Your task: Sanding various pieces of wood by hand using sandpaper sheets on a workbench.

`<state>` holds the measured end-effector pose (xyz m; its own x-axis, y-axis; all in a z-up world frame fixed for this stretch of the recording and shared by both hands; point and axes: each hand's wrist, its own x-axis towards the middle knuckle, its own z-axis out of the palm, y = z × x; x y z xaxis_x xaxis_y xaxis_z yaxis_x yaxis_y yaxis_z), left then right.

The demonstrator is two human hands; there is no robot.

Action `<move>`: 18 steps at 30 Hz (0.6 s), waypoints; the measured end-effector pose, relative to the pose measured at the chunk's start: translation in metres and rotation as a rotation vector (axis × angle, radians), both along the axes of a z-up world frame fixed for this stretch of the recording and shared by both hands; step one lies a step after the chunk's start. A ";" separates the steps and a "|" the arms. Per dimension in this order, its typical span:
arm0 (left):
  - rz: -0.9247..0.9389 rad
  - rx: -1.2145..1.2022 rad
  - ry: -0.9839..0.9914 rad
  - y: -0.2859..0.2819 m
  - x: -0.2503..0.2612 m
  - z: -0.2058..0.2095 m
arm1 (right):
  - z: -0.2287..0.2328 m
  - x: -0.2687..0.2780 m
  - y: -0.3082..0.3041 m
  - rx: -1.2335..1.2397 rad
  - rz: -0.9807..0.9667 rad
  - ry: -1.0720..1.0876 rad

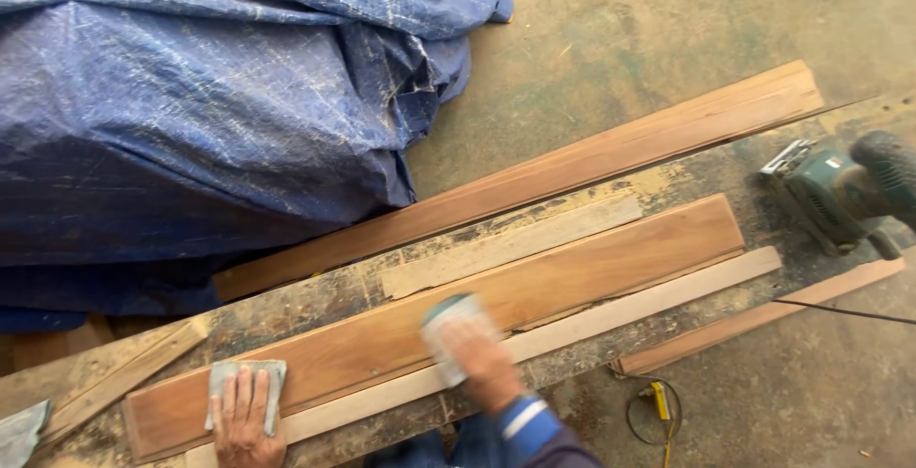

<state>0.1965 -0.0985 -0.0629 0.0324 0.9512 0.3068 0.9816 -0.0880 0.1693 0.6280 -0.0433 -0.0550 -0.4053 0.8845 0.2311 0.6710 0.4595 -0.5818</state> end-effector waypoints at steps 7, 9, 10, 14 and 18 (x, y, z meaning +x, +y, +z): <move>0.048 -0.137 -0.030 0.001 0.003 0.017 | -0.006 0.170 0.047 -0.007 -0.718 -0.238; 0.059 -0.159 -0.041 -0.001 0.001 0.018 | -0.002 0.129 0.037 0.129 -0.706 -0.262; 0.037 -0.151 -0.055 0.003 0.001 0.019 | 0.000 0.089 0.029 0.149 -0.639 -0.256; 0.002 -0.206 -0.056 0.002 -0.004 0.023 | 0.004 -0.072 -0.028 0.001 -0.164 -0.085; -0.017 -0.191 -0.138 0.003 -0.017 0.037 | 0.006 -0.069 -0.032 -0.043 0.157 -0.044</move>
<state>0.1791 -0.0953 -0.0254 0.0194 0.9921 0.1240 0.9466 -0.0582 0.3172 0.5591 -0.0751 -0.0490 -0.5480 0.8183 0.1733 0.6181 0.5357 -0.5753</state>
